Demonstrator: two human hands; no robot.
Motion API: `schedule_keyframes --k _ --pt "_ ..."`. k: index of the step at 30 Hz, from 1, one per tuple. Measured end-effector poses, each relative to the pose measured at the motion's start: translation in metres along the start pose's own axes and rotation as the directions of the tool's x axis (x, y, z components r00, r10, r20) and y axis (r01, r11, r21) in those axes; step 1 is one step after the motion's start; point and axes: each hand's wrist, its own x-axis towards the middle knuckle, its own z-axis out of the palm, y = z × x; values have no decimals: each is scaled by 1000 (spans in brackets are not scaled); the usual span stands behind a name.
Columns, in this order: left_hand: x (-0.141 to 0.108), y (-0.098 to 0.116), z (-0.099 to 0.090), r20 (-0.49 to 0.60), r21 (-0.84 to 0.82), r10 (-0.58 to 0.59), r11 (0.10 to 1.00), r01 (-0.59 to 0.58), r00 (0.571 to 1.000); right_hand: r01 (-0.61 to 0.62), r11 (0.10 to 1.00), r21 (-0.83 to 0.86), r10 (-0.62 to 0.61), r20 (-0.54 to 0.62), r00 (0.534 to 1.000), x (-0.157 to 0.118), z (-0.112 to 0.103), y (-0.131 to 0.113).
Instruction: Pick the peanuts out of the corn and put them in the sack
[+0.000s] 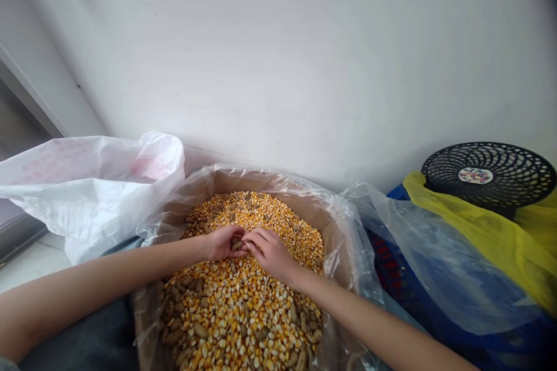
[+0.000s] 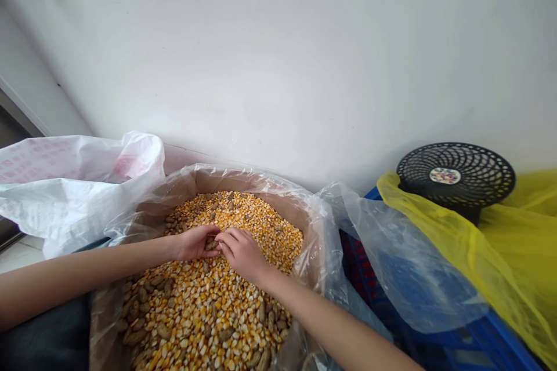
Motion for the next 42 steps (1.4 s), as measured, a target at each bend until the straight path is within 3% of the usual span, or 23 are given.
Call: schedule_keyframes --k 5,10,12,15,18,26,29,33,42 --pt "-3 -2 2 109 46 -36 998 31 993 98 995 17 -97 -30 995 -1 2 -1" --pt "-1 -4 1 172 65 -55 997 45 983 263 955 -134 -268 -22 963 -3 0 -1" --pt "1 -4 0 135 43 -43 998 38 990 368 908 -199 -367 42 929 -5 1 -1" --pt "4 -2 -2 64 16 -37 999 36 997 562 796 -227 -529 192 827 -8 7 0" --pt "4 -1 -4 22 7 -35 999 35 999 629 739 -240 -569 276 775 -10 17 1" --pt "5 -3 -5 24 -10 8 1000 -7 1000 516 821 -245 -469 227 853 -7 18 3" --pt "7 -3 -6 28 -27 28 999 -27 999 482 846 -229 -465 126 876 -6 10 3" --pt "5 -4 -5 76 -26 13 1000 -11 997 350 916 -195 -362 -24 932 -5 6 2" --pt "3 -7 -2 213 33 -39 999 32 976 256 956 -145 -262 -21 965 -4 8 2"
